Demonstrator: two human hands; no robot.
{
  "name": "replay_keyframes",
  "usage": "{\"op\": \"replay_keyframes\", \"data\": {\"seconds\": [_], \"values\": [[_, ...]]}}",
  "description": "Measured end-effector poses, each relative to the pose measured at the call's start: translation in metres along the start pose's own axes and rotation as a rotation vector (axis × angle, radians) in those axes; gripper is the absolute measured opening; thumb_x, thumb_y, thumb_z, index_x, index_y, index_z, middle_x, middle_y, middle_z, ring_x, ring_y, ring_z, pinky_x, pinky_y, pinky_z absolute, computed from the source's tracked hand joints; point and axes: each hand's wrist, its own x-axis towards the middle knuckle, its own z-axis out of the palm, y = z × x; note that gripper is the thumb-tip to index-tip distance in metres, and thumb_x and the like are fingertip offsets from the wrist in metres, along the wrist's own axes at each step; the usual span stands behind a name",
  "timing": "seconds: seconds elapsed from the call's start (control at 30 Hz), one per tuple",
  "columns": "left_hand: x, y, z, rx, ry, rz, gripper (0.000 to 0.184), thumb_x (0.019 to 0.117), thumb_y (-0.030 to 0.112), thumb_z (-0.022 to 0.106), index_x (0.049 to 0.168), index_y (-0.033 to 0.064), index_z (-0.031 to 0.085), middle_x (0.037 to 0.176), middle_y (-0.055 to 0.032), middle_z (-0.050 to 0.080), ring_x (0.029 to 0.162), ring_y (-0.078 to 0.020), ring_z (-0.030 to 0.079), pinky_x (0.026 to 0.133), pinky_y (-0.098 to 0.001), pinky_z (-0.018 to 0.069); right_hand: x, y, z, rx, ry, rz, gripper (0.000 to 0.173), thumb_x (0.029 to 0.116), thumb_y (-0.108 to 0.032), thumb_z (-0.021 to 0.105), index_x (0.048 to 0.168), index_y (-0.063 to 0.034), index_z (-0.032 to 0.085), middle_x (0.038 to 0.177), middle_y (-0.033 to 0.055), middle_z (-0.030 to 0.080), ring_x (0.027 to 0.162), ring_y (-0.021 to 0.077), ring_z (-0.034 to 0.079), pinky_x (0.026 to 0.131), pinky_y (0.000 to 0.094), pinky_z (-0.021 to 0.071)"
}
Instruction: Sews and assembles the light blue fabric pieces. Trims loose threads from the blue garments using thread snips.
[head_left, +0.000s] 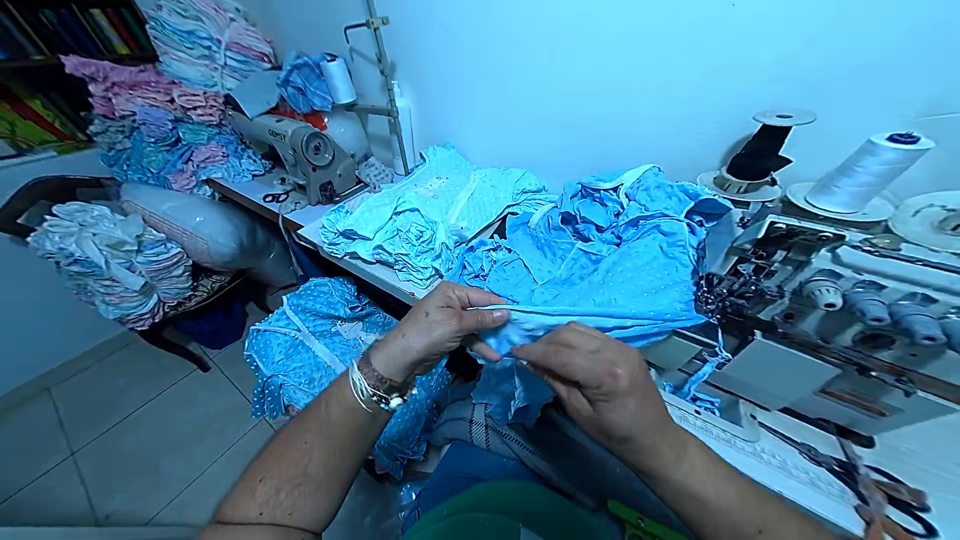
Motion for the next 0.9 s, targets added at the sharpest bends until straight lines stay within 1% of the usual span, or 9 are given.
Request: {"op": "replay_keyframes", "data": {"seconds": [0.07,0.17,0.3,0.43,0.5,0.57,0.6,0.7,0.9], "values": [[-0.006,-0.004,0.017,0.024,0.145,0.097,0.014,0.0971,-0.003,0.061,0.088,0.0011,0.071,0.078,-0.0015,0.072,0.066,-0.0061,0.069,0.063,-0.0221,0.0605,0.006,0.002,-0.003,0.092,0.089,0.056,0.013,0.0942,-0.014,0.068,0.092,-0.0065,0.079,0.082,-0.0005,0.072,0.079,0.0050,0.066,0.074,0.0189,0.0539],[-0.003,-0.011,0.029,0.004,0.260,0.166,0.012,0.0903,-0.004,0.071,0.082,0.0036,0.066,0.074,-0.0005,0.069,0.063,-0.0048,0.067,0.061,-0.0204,0.0588,0.011,0.000,-0.010,0.154,0.128,0.155,0.009,0.0902,-0.014,0.072,0.089,-0.0057,0.074,0.080,-0.0031,0.070,0.073,-0.0020,0.064,0.068,0.0127,0.0542],[0.001,-0.007,0.042,-0.025,0.219,0.165,0.008,0.0953,0.001,0.068,0.088,0.0025,0.071,0.078,-0.0002,0.070,0.067,-0.0044,0.067,0.064,-0.0202,0.0583,0.011,-0.005,-0.019,0.172,0.135,0.297,0.006,0.0901,-0.013,0.073,0.092,-0.0076,0.072,0.080,-0.0058,0.070,0.069,-0.0032,0.065,0.065,0.0123,0.0557],[-0.003,-0.003,0.041,-0.105,0.045,0.146,0.024,0.1042,0.003,0.046,0.097,-0.0014,0.068,0.084,-0.0081,0.071,0.070,-0.0141,0.070,0.068,-0.0287,0.0602,0.006,-0.008,-0.035,0.188,0.104,0.413,0.010,0.0903,-0.009,0.070,0.099,-0.0103,0.074,0.083,-0.0058,0.072,0.069,-0.0003,0.066,0.064,0.0147,0.0572],[-0.003,-0.003,0.045,-0.010,0.058,0.217,0.022,0.1055,0.005,0.050,0.101,-0.0022,0.070,0.084,-0.0080,0.072,0.068,-0.0123,0.069,0.066,-0.0269,0.0602,0.005,-0.009,-0.039,0.218,0.132,0.409,0.011,0.0893,-0.005,0.069,0.098,-0.0089,0.075,0.084,-0.0045,0.073,0.071,0.0010,0.068,0.065,0.0158,0.0589],[0.001,-0.008,0.051,0.181,0.123,0.346,0.019,0.1035,0.007,0.057,0.101,-0.0021,0.074,0.080,-0.0060,0.071,0.062,-0.0070,0.063,0.058,-0.0208,0.0541,0.005,-0.010,-0.041,0.234,0.178,0.388,0.011,0.0879,-0.003,0.070,0.096,-0.0073,0.076,0.085,-0.0038,0.073,0.072,0.0010,0.068,0.067,0.0159,0.0590],[0.006,-0.011,0.055,0.269,0.160,0.419,0.017,0.1017,0.006,0.060,0.100,-0.0017,0.075,0.080,-0.0047,0.071,0.062,-0.0047,0.061,0.058,-0.0187,0.0516,0.006,-0.010,-0.041,0.241,0.202,0.379,0.011,0.0875,-0.002,0.070,0.096,-0.0067,0.076,0.087,-0.0032,0.072,0.074,0.0015,0.068,0.068,0.0161,0.0590],[0.012,-0.014,0.061,0.402,0.184,0.561,0.016,0.0985,0.002,0.062,0.101,-0.0022,0.077,0.088,-0.0048,0.073,0.073,-0.0019,0.065,0.067,-0.0163,0.0550,0.007,-0.009,-0.042,0.260,0.245,0.407,0.009,0.0882,-0.005,0.071,0.096,-0.0087,0.075,0.091,-0.0026,0.069,0.076,0.0034,0.067,0.066,0.0166,0.0586],[0.009,-0.011,0.064,0.457,0.125,0.633,0.017,0.0976,-0.002,0.059,0.100,-0.0054,0.076,0.082,-0.0060,0.072,0.067,-0.0011,0.062,0.063,-0.0150,0.0527,0.006,-0.010,-0.044,0.259,0.271,0.453,0.007,0.0865,-0.007,0.074,0.092,-0.0107,0.073,0.085,-0.0046,0.069,0.075,0.0020,0.067,0.066,0.0154,0.0571]]}}
